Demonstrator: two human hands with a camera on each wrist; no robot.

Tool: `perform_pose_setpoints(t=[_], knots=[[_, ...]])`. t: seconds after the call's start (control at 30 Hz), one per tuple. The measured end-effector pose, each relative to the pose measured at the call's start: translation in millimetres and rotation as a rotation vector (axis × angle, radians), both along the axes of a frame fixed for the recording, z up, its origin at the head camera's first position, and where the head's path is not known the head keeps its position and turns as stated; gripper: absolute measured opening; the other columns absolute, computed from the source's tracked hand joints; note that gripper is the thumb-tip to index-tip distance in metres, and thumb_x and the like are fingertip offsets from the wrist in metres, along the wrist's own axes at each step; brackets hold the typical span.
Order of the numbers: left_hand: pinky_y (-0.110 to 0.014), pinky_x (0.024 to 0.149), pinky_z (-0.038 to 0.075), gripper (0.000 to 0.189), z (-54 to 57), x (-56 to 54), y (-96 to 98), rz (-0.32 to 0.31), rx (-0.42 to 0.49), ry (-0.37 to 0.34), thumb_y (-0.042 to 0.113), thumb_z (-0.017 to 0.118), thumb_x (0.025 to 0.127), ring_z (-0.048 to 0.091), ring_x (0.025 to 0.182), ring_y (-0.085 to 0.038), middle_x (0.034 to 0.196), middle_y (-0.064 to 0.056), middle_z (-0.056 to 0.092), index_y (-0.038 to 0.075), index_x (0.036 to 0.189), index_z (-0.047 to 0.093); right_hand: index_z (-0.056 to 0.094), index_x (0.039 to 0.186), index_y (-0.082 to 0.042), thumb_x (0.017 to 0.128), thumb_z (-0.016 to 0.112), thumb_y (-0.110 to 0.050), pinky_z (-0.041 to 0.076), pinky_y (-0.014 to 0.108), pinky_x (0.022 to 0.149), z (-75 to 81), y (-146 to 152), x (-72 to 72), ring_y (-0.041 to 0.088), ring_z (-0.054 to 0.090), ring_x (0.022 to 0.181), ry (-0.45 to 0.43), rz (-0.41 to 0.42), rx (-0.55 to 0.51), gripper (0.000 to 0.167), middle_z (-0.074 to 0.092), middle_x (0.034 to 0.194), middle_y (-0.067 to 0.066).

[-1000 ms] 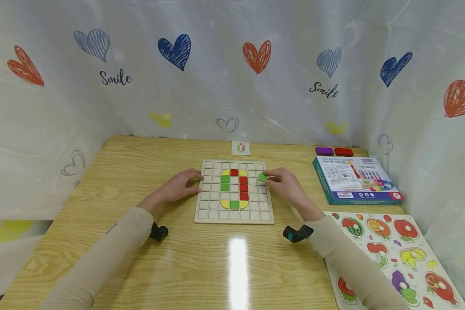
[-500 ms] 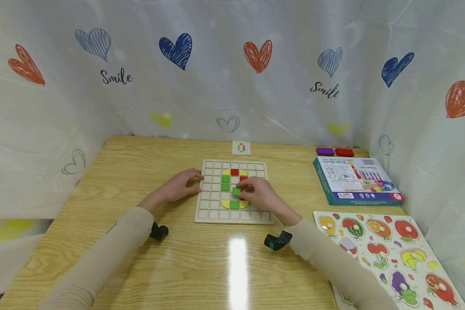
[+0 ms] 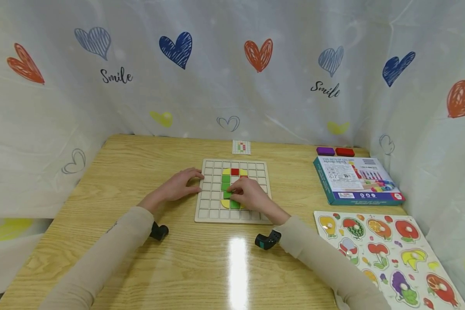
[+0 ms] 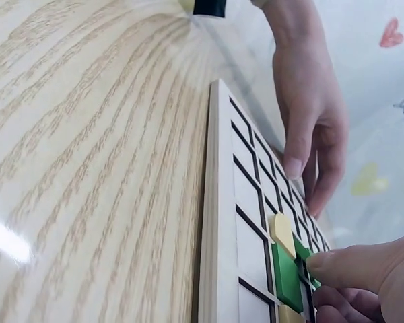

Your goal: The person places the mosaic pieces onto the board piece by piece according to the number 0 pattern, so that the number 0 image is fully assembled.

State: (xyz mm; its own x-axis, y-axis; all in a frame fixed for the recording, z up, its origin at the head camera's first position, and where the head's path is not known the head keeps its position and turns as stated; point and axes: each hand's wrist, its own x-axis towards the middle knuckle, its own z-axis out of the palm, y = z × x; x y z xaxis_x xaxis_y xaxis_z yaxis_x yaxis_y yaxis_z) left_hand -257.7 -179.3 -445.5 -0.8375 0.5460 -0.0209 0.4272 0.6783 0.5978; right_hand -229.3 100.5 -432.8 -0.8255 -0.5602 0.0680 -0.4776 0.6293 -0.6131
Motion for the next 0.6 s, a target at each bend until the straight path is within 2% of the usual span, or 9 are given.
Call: perform_pose_setpoints(t=[0.27,0.6], knots=[[-0.058,0.114,0.021,0.043,1.3,0.5,0.5,0.003,0.002,-0.008,0.022,0.066,0.095,0.029,0.141,-0.042,0.148,-0.022,0.040,0.003,0.133,0.057,0.075,0.109,-0.007,0.091,0.070,-0.012,0.048,0.025,0.069,-1.6,-3.3,-1.2,0.010,0.056,0.079,-0.011,0.012,0.009,0.019,0.067,0.097,0.002],[-0.058,0.115,0.019,0.043,1.0,-0.6,0.1,0.016,-0.003,-0.015,0.022,0.067,0.095,0.026,0.142,-0.042,0.149,-0.021,0.041,0.003,0.133,0.057,0.075,0.108,-0.007,0.091,0.071,-0.010,0.051,0.027,0.073,-4.5,-3.8,1.1,0.012,0.059,0.084,-0.012,-0.024,0.010,0.018,0.066,0.099,0.003]])
